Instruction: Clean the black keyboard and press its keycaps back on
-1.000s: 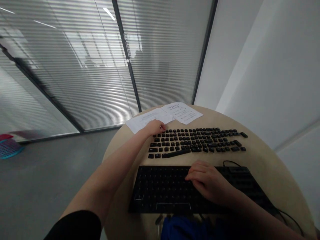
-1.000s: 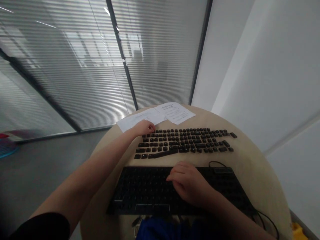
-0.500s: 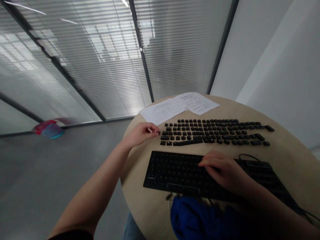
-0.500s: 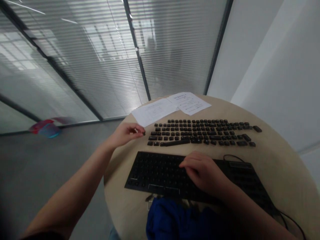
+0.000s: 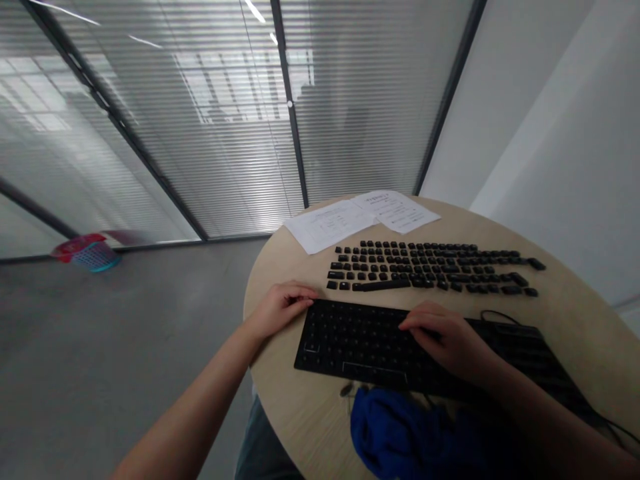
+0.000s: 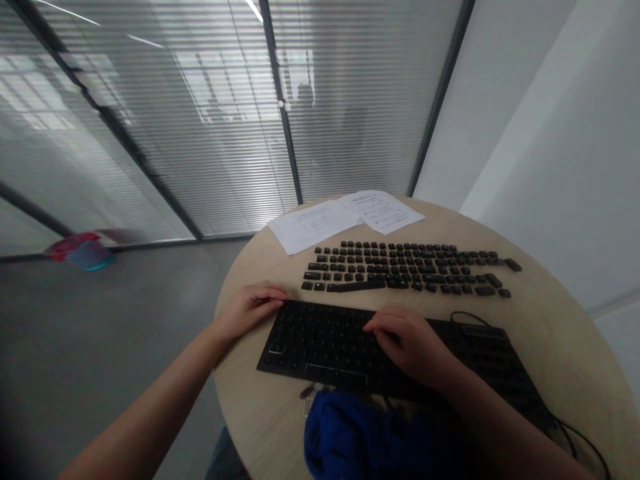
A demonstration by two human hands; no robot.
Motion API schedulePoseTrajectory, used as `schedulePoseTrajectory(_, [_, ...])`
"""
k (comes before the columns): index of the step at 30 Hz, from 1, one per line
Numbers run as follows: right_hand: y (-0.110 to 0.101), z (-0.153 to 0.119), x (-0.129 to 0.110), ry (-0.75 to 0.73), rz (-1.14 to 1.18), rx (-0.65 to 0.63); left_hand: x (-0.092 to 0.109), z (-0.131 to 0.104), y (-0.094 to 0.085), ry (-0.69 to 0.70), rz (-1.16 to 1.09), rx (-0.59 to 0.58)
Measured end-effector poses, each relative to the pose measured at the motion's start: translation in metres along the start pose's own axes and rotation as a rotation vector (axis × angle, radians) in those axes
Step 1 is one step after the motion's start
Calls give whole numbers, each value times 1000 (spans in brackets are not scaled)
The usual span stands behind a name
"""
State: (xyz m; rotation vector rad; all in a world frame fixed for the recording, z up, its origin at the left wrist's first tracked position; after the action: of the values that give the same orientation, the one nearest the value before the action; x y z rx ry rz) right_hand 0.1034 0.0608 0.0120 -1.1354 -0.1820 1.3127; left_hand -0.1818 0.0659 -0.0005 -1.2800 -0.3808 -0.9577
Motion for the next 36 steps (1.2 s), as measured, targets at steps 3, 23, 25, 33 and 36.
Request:
schedulePoseTrajectory(3, [3, -2, 4, 7, 0, -18, 4, -1, 3, 35, -4, -21])
schedulePoseTrajectory(23, [7, -3, 11, 28, 0, -35, -3, -6, 0, -48, 137, 62])
schedulePoseTrajectory(25, [8, -3, 13, 39, -1, -33, 1, -7, -1, -32, 159, 67])
schedulePoseTrajectory(33, [10, -3, 17, 57, -9, -29, 4, -7, -4, -3, 182, 107])
schedulePoseTrajectory(36, [10, -2, 16, 70, -10, -38, 4, -7, -3, -9, 155, 89])
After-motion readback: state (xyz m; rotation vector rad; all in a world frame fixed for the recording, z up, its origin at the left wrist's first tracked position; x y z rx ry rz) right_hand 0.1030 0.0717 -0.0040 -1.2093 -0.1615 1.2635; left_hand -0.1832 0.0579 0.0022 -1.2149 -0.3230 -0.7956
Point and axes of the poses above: each hand's wrist, its own z-axis towards the middle knuckle, its own y-axis out of the palm, x = y × z, the point moved 10 cm from there along z, towards the middle knuckle, and after that the axes turned 3 degrees about -y, right-handed, at the moved point
